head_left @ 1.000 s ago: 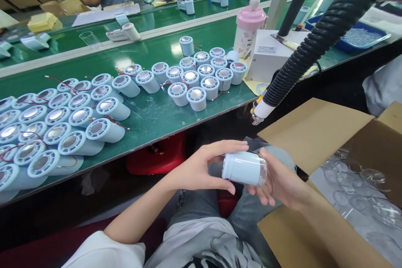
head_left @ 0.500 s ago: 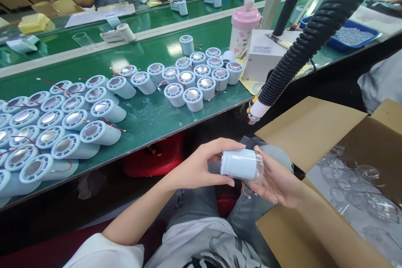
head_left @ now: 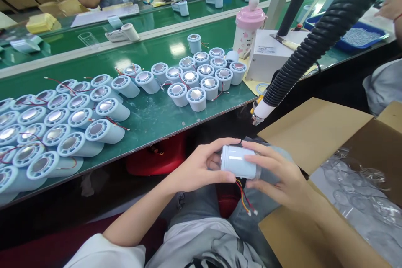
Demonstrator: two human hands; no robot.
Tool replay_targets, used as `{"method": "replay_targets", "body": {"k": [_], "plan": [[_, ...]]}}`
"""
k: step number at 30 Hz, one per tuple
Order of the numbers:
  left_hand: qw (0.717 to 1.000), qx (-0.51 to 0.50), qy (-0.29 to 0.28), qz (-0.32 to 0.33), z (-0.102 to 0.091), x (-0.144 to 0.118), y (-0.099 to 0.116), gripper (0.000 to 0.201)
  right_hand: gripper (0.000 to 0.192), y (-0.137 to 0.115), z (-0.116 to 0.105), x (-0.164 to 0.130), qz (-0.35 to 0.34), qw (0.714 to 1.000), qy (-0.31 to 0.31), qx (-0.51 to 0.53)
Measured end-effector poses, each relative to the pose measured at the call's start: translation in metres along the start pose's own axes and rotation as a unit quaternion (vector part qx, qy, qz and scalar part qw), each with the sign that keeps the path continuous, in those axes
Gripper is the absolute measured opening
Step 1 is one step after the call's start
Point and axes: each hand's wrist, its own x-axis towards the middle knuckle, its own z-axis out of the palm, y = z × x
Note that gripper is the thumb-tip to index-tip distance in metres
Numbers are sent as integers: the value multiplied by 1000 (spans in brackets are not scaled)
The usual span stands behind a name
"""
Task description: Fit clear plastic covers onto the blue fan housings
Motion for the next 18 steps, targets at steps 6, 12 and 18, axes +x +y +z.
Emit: {"method": "replay_targets", "body": {"k": [6, 12, 18], "plan": [[999, 3, -32, 33, -5, -2, 1, 73, 39, -3, 6, 1, 245, 903, 12, 352], [995, -81, -48, -23, -6, -2, -13, 77, 40, 1, 8, 4, 287, 908, 12, 307], [993, -54, -53, -93, -22, 13, -11, 63, 49, 9, 12, 9, 243, 922, -13, 301]]}}
